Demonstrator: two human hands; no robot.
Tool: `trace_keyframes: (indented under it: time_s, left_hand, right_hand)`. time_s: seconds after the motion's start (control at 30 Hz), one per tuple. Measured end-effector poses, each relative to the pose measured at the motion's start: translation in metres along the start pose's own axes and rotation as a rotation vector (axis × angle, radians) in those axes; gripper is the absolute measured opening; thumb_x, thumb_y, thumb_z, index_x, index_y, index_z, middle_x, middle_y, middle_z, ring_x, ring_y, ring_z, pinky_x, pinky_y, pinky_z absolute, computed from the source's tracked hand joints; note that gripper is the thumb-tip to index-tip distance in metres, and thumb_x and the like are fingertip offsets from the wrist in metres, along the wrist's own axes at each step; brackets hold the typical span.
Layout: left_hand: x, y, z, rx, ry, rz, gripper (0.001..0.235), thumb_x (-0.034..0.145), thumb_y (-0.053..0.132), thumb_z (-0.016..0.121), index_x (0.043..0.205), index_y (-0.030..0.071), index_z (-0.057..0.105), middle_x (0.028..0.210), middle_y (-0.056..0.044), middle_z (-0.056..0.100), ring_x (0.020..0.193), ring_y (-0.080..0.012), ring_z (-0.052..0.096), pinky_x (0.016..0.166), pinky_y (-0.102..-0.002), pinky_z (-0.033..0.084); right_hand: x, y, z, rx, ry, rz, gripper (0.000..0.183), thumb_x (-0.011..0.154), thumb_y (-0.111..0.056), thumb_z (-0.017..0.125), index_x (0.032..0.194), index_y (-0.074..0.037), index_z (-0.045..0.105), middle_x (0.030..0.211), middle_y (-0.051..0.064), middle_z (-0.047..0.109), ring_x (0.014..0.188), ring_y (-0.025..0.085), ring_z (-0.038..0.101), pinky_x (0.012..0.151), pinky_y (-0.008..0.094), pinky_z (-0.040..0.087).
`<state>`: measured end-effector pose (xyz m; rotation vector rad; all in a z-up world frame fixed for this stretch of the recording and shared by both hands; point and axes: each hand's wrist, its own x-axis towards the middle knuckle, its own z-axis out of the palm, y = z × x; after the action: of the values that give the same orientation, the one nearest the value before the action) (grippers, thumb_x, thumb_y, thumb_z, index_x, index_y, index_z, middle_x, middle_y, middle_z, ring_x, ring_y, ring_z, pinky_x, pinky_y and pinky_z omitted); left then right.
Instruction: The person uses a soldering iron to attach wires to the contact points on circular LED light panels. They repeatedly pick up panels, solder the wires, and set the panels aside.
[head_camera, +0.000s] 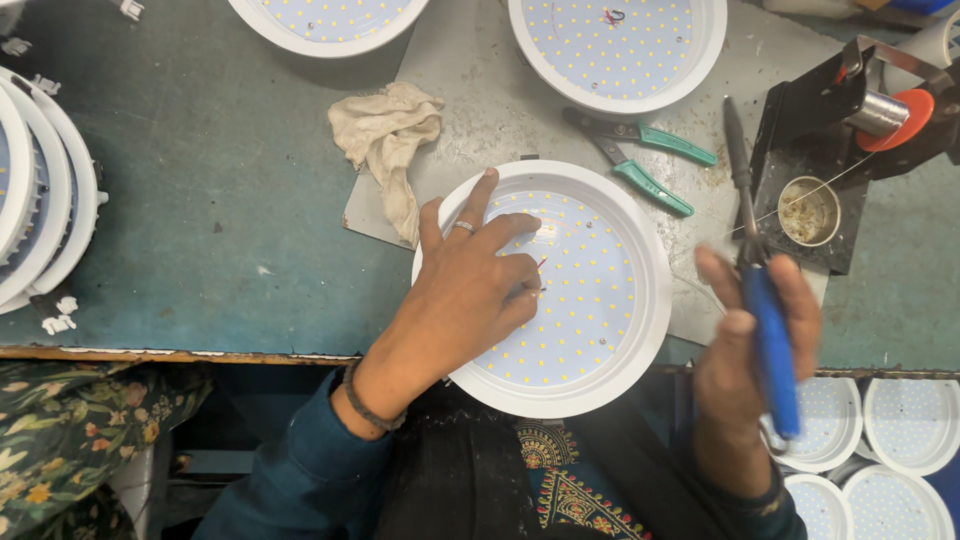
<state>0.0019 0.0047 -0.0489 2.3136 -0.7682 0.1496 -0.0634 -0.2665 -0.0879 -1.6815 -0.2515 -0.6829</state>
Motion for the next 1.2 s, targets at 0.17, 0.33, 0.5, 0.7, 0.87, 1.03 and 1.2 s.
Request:
trace_keyframes:
  time_s: [0.17,0.33,0.5,0.7,0.87,1.03,1.2]
  left_hand:
    - [-0.001,0.0,0.001,-0.002,0.009,0.003,0.006,0.078,0.018,0.074,0.077,0.013,0.076,0.128,-0.006,0.067,0.148,-0.0461,0.033,0.111,-0.065,0.015]
    - [-0.001,-0.001,0.001,-0.005,0.011,0.015,0.006,0.078,0.018,0.074,0.075,0.012,0.076,0.127,-0.006,0.067,0.147,-0.0459,0.034,0.111,-0.065,0.016]
    - [-0.001,-0.002,0.003,0.018,0.032,0.026,0.006,0.079,0.017,0.073,0.075,0.013,0.076,0.127,-0.006,0.067,0.147,-0.046,0.034,0.11,-0.066,0.017]
    - [-0.001,-0.002,0.005,0.028,0.053,0.029,0.006,0.079,0.016,0.073,0.078,0.012,0.076,0.125,-0.006,0.067,0.147,-0.0451,0.036,0.11,-0.066,0.019]
    - [-0.002,-0.002,0.005,0.031,0.059,0.026,0.006,0.079,0.017,0.073,0.079,0.012,0.077,0.125,-0.006,0.067,0.146,-0.0442,0.036,0.11,-0.066,0.019]
    - [0.0,0.0,0.007,0.046,0.057,0.013,0.007,0.077,0.017,0.073,0.078,0.011,0.077,0.125,-0.006,0.067,0.145,-0.043,0.036,0.107,-0.067,0.02]
    - [0.0,0.0,0.005,0.015,0.053,-0.02,0.008,0.075,0.019,0.073,0.076,0.012,0.076,0.124,-0.005,0.067,0.145,-0.0413,0.036,0.107,-0.065,0.021]
  right_hand:
    - [-0.001,0.005,-0.035,0.037,0.095,-0.136,0.048,0.111,-0.036,0.052,0.14,0.002,0.051,0.136,0.02,0.061,0.104,0.029,0.073,0.069,0.033,0.063]
    - [-0.009,-0.001,-0.061,-0.047,0.074,-0.069,0.024,0.108,-0.017,0.058,0.109,0.006,0.054,0.097,0.026,0.064,0.059,0.022,0.063,0.057,0.033,0.056]
    - [-0.013,-0.006,-0.051,0.082,0.045,0.158,0.024,0.105,-0.012,0.063,0.099,0.01,0.057,0.088,0.023,0.064,0.057,0.018,0.058,0.055,0.024,0.049]
    - [-0.003,-0.016,-0.036,0.153,0.036,0.318,0.026,0.101,-0.012,0.063,0.096,0.014,0.063,0.079,0.019,0.064,0.052,0.015,0.055,0.052,0.022,0.045]
    - [0.003,-0.018,-0.032,0.104,0.005,0.318,0.027,0.1,-0.013,0.064,0.094,0.014,0.063,0.076,0.018,0.063,0.05,0.015,0.053,0.05,0.022,0.044]
    - [0.003,-0.02,-0.037,0.086,0.012,0.303,0.026,0.101,-0.012,0.064,0.093,0.013,0.063,0.075,0.017,0.063,0.051,0.014,0.054,0.05,0.021,0.044]
    - [0.01,-0.021,-0.038,-0.069,0.03,0.14,0.024,0.104,-0.01,0.061,0.093,0.011,0.062,0.087,0.02,0.065,0.057,0.015,0.057,0.051,0.021,0.046]
